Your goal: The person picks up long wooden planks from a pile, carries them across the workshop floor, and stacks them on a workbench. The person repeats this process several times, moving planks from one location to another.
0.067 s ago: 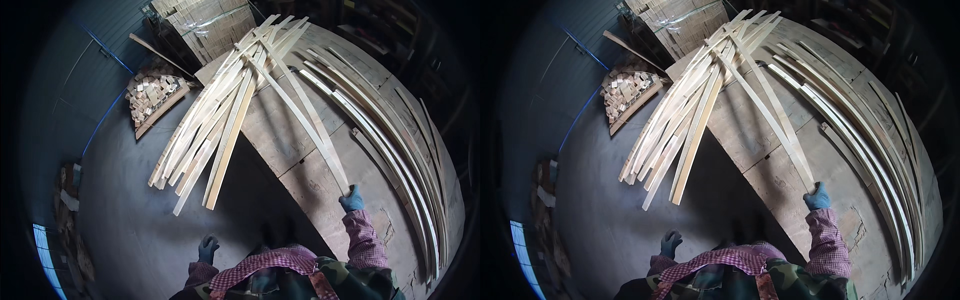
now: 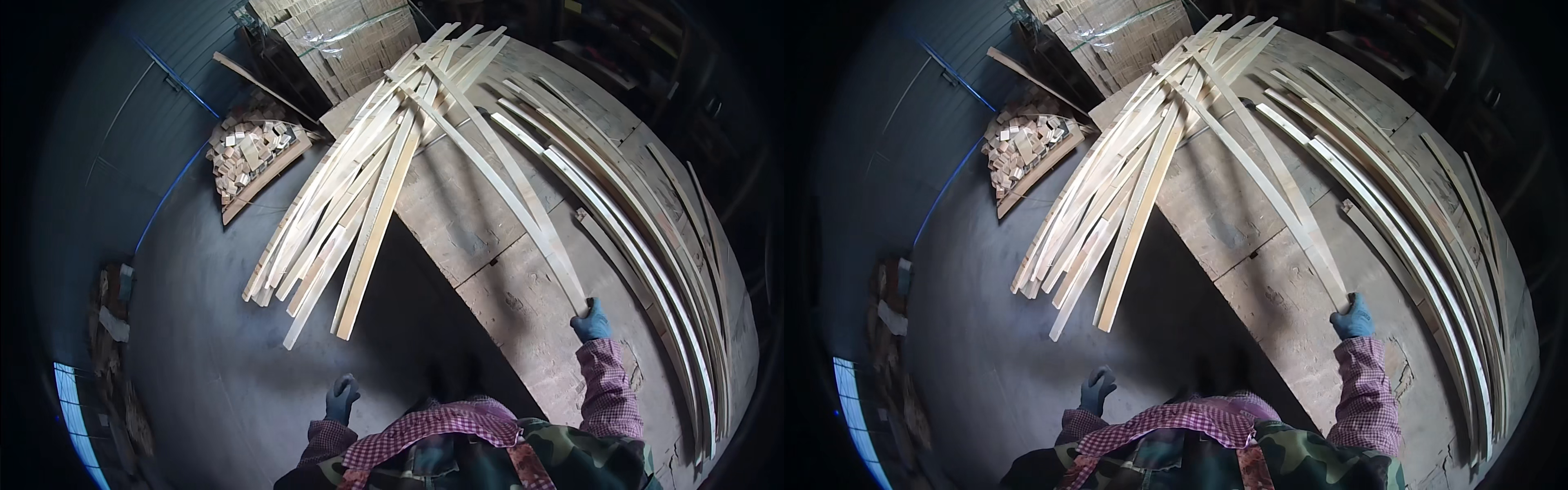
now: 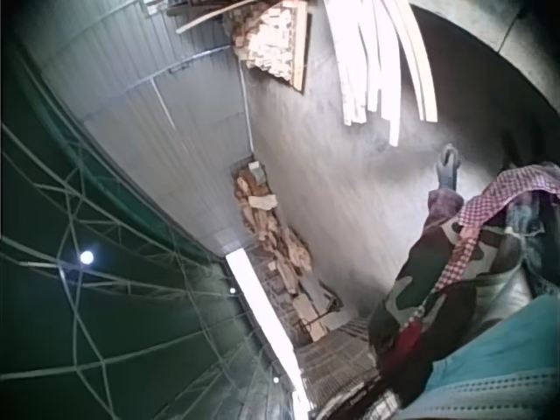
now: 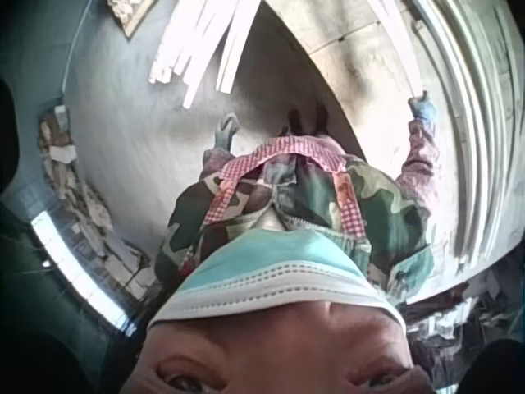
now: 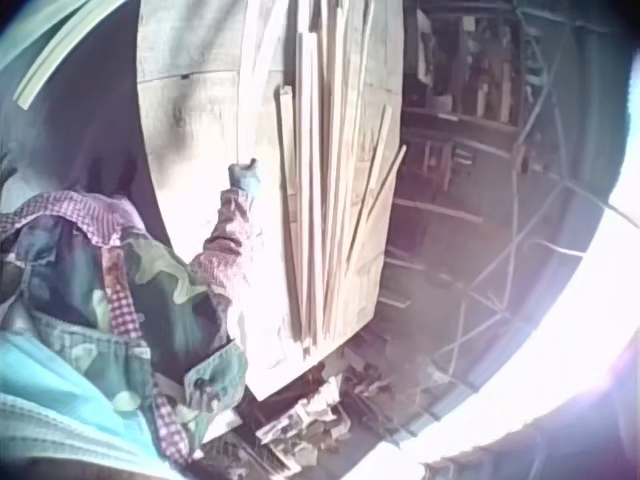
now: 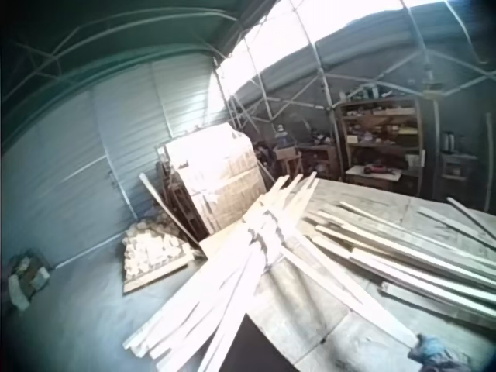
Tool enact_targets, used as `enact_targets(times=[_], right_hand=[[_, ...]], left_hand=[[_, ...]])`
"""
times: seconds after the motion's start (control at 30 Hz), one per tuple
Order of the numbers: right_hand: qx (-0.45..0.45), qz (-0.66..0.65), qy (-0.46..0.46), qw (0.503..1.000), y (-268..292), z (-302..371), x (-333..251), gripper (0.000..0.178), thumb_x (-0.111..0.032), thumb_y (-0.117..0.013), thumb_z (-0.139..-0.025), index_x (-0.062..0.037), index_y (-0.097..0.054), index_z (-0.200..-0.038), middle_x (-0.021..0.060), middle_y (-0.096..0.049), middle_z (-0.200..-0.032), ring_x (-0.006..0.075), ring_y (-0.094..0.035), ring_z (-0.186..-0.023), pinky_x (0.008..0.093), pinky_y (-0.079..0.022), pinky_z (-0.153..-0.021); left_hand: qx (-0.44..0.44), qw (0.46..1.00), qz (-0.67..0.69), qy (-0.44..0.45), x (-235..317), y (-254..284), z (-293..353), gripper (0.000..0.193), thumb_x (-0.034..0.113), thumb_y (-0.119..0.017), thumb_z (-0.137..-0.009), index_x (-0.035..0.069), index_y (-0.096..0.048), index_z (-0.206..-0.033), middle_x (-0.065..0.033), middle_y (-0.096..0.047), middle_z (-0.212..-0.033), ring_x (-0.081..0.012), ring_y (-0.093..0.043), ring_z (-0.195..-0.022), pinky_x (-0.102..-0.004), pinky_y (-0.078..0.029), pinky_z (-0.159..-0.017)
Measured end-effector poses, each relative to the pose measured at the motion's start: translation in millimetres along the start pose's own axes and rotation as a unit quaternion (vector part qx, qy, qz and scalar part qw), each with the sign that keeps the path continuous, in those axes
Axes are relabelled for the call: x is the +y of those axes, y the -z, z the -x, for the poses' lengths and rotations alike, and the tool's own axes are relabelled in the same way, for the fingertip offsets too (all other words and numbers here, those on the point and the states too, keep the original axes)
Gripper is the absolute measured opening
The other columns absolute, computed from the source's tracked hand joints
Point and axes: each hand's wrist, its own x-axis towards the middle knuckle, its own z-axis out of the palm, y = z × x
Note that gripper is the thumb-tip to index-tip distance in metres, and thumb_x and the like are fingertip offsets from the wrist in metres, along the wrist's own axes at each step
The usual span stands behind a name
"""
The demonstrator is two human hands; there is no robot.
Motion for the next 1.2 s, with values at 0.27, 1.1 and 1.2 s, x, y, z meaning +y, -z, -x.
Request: enact_targets(times=[0.27,1.1,1.2], right_hand=[[0.196,0.36,-0.363,0.837,271,-22,143,0.038,-0.022,-0.053,-0.084,-0.0262,-0.048,-0.122,0.009,-0.049,-0.124,0.0303,-0.049,-0.112,0.0444,-0.041,-0.09],[-0.423,-0.355,-0.02,0.834,-367,115,-318,0.06,-0.035,-0.056,-0.086,-0.0014,-0.037,-0.132,0.011,-0.05,-0.125,0.0195,-0.048,-0.113,0.0301,-0.04,-0.094],[-0.439,-0.313,-0.066,0.84,-438,111,-313,0.079,-0.062,-0.041,-0.084,-0.0035,-0.032,-0.135,0.0145,-0.047,-0.128,0.0225,-0.049,-0.112,0.0336,-0.04,-0.093]], left_hand=[[-0.103,0.989,-0.036,-0.102,0,-27,-18,0.03,0.01,-0.064,-0.081,0.004,-0.055,-0.109,0.0009,-0.056,-0.095,-0.0058,-0.052,-0.083,-0.0203,-0.045,-0.072],[0.14,0.838,-0.425,-0.312,164,268,-374,0.069,0.036,-0.068,-0.074,0.003,-0.039,-0.128,-0.0189,-0.044,-0.126,-0.033,-0.04,-0.117,-0.0412,-0.031,-0.098],[0.045,0.914,-0.344,-0.209,192,287,-452,0.056,0.027,-0.06,-0.084,-0.001,-0.039,-0.128,-0.0164,-0.045,-0.127,-0.0269,-0.044,-0.117,-0.0339,-0.034,-0.098]])
